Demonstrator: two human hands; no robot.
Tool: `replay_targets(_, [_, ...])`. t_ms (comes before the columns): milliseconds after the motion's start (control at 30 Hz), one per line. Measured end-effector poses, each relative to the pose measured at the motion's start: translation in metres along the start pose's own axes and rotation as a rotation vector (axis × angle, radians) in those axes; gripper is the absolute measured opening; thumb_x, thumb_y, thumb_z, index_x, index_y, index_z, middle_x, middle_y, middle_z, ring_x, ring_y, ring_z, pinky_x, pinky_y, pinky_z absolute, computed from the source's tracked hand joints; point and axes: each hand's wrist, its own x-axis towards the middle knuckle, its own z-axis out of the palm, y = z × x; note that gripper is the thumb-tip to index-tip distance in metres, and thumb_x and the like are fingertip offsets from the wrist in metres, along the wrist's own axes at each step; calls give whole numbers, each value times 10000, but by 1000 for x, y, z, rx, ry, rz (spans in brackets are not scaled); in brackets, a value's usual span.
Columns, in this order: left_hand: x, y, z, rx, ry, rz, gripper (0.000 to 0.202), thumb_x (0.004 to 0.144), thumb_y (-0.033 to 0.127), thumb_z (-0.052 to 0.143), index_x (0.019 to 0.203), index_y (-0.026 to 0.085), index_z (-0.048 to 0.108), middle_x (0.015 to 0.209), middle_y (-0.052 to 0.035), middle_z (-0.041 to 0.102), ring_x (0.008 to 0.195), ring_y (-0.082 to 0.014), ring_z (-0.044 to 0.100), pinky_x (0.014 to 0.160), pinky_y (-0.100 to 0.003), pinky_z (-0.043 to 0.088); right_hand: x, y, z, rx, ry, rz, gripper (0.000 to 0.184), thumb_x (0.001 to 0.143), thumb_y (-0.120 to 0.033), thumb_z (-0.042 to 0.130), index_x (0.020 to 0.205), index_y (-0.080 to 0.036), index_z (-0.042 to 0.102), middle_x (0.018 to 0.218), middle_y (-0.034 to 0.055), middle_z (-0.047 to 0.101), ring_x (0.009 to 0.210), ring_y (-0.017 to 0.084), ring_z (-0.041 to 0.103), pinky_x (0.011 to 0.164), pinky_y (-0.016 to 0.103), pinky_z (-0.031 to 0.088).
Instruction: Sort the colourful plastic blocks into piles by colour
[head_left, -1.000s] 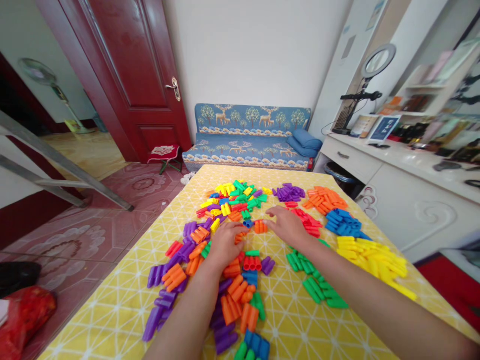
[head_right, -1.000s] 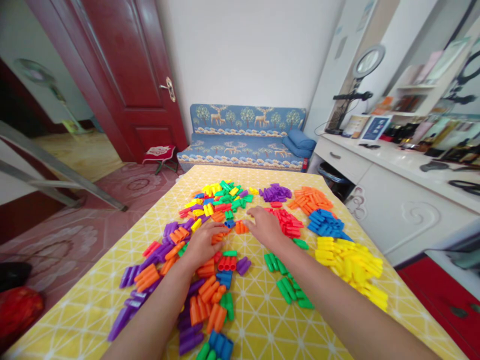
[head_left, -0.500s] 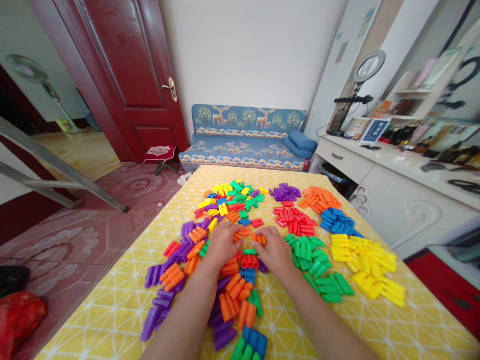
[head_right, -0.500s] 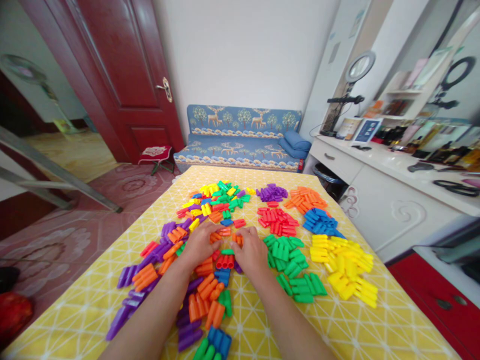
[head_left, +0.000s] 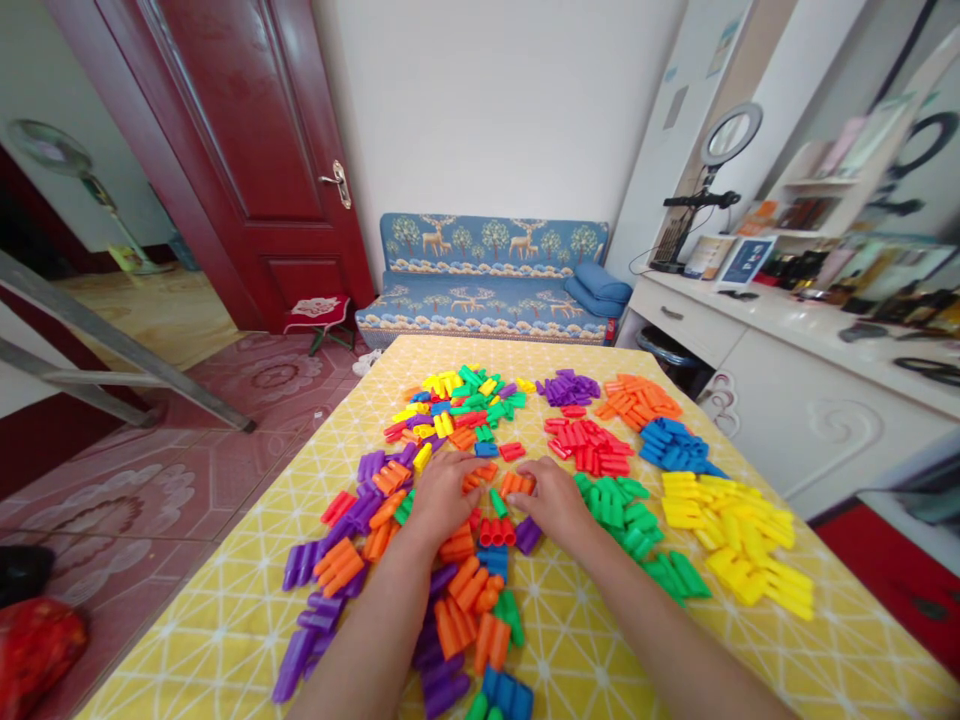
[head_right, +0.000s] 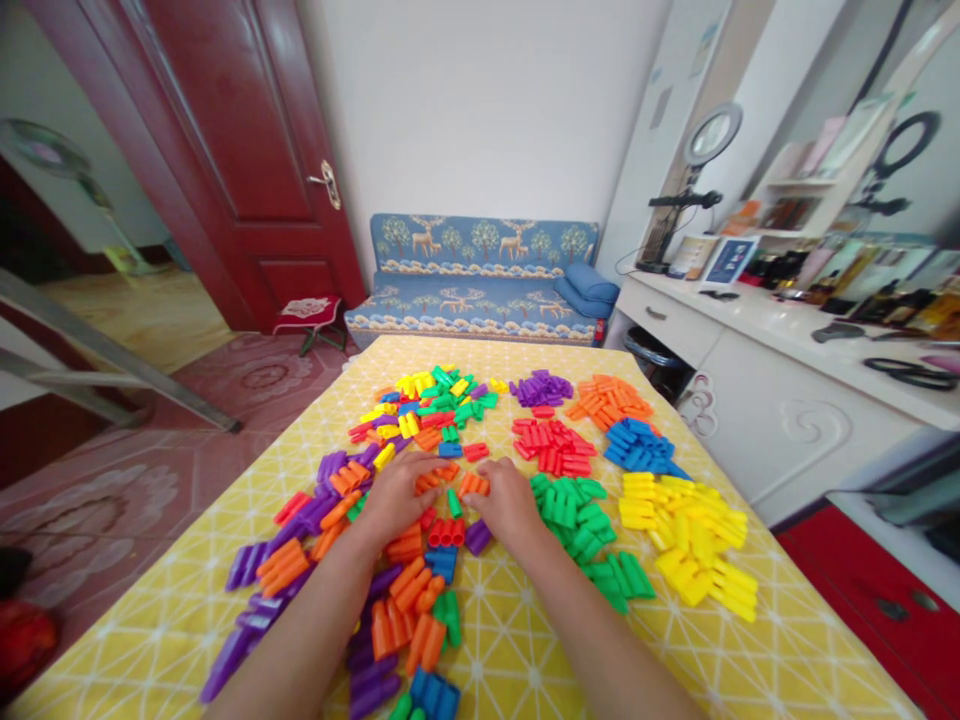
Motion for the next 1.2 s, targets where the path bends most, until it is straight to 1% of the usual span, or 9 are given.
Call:
replay_targets(133, [0,-2,1,-5,2,8,348,748,215,655,1089,265,700,1118,-58,676,1070,-240,580,971,-401,451,18,23,-25,180,2,-56,206,685,-248,675,875,-168,665,821,22,667,736,159,609,683,258,466])
replay_targets(233, [0,-2,1,-15,5,5,338,744,206,657,1072,274,705,1121,-57,674,1078,-241,579,985,-411,442,50,60,-65,245,165,25,261,757,-294,597,961,-144,656,842,47,685,739,161,625,682,258,477])
replay_targets(367, [1,0,-1,-21,-5,-11,351,732,186,662,1069,274,706,1124,-55,675,1085,-244,578,998,-418,435,95,125,-121,-56,457,274,305,773,-266,569,1030,-128,660,873,88,694,820,208,639,747,299,472])
replay_targets(433, [1,1,-2,-21,-13,-14,363,726,175,662,1075,270,704,1117,-53,679,1078,-245,582,991,-416,441,109,153,-138,-189,504,385,301,758,-253,588,1018,-131,676,893,107,699,864,235,640,765,314,467])
replay_targets(567, [1,0,-1,-27,-9,-6,353,736,192,656,1076,272,702,1121,-49,677,1071,-245,585,990,-420,442,117,186,-144,-278,500,492,277,732,-187,587,974,-111,700,905,142,696,897,264,638,770,324,463])
replay_targets(767, [1,1,-1,-17,-9,-12,324,755,231,652,1072,271,704,1125,-52,676,1068,-247,585,983,-424,444,111,203,-138,-320,504,537,319,732,-141,538,1009,-80,686,920,154,670,894,266,613,781,334,453])
replay_targets(900, [1,0,-1,-18,-3,-10,307,760,238,651,1060,264,709,1106,-61,681,1058,-244,587,971,-416,451,105,194,-138,-294,572,507,356,742,-158,519,1055,-84,671,984,168,641,917,276,602,804,357,450])
replay_targets(1033, [1,-1,0,-15,0,-12,319,753,239,660,1068,262,703,1100,-60,683,1062,-241,585,977,-409,448,96,144,-117,-92,616,335,323,758,-179,517,1035,-112,668,1079,146,620,844,217,625,809,338,476])
replay_targets(1200, [0,-2,1,-1,-4,-11,343,753,239,655,1094,257,688,1121,-58,679,1076,-242,577,980,-405,443,65,49,-50,298,272,-57,311,779,-180,497,1058,-181,635,1088,77,640,835,161,635,758,290,515])
